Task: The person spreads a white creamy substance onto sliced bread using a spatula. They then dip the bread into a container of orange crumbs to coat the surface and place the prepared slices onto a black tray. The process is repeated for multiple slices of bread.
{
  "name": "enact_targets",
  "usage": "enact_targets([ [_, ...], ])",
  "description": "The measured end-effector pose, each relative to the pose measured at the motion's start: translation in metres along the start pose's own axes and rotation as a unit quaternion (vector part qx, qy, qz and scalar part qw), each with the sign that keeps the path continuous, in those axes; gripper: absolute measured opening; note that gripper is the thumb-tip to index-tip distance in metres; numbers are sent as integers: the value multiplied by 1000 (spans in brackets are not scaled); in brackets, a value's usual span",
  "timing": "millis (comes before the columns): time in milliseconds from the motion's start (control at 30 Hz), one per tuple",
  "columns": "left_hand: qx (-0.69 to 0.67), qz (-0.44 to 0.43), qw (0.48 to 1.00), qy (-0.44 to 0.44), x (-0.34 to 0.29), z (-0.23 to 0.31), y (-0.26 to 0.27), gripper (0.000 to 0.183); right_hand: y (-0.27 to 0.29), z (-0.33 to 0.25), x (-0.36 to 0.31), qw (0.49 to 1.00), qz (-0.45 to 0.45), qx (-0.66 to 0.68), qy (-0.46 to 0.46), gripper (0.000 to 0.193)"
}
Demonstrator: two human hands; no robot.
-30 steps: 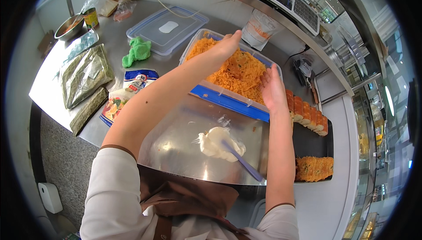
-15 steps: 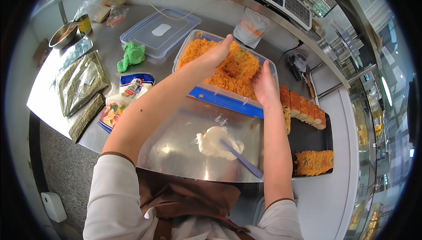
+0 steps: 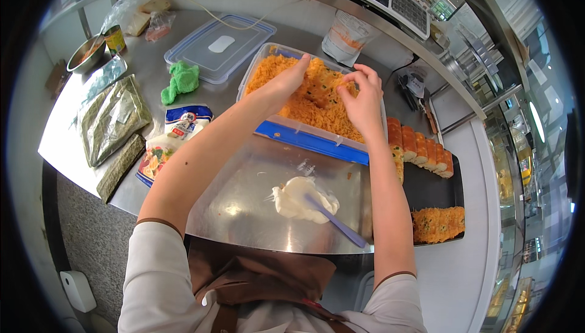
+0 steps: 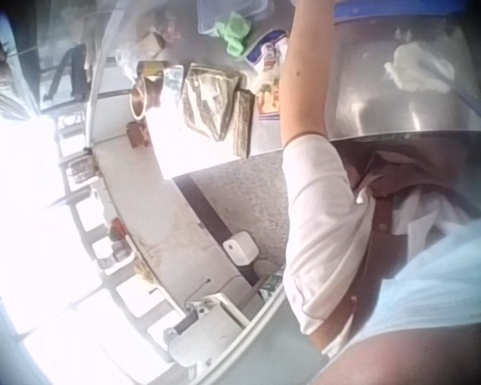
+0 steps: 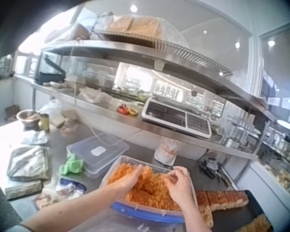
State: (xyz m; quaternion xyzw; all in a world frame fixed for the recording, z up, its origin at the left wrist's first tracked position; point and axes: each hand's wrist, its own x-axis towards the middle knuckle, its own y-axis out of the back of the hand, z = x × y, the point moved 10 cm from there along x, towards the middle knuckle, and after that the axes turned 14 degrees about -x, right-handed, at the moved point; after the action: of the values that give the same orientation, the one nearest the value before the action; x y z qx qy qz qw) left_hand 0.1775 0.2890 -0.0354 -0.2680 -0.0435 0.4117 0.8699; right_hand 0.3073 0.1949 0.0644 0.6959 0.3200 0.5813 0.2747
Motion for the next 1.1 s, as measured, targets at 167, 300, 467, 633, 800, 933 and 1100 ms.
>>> enact_targets([
  [167, 28, 30, 999, 1, -11, 8, 7, 81, -35, 99, -7, 946, -118, 119, -276, 24],
  [300, 57, 23, 998, -9, -13, 10, 9, 83, -30, 87, 2, 963, -73, 165, -201, 24],
  [467, 88, 23, 996, -14, -12, 6, 4, 80, -45, 52, 22, 984, -151, 27, -88, 28],
  [633, 130, 59, 989, -31, -36, 22, 1, 77, -12, 26, 21, 998, -52, -14, -18, 35],
  [800, 146, 56, 987, -42, -41, 25, 0, 78, -9, -3, -3, 974, -6, -215, 71, 36],
  [933, 168, 54, 983, -45, -47, 27, -2, 79, -2, 9, 4, 995, -29, -92, -3, 38],
  [1100, 158, 55, 984, -65, -56, 34, -5, 78, -20, 36, 5, 991, -64, -119, -10, 40],
])
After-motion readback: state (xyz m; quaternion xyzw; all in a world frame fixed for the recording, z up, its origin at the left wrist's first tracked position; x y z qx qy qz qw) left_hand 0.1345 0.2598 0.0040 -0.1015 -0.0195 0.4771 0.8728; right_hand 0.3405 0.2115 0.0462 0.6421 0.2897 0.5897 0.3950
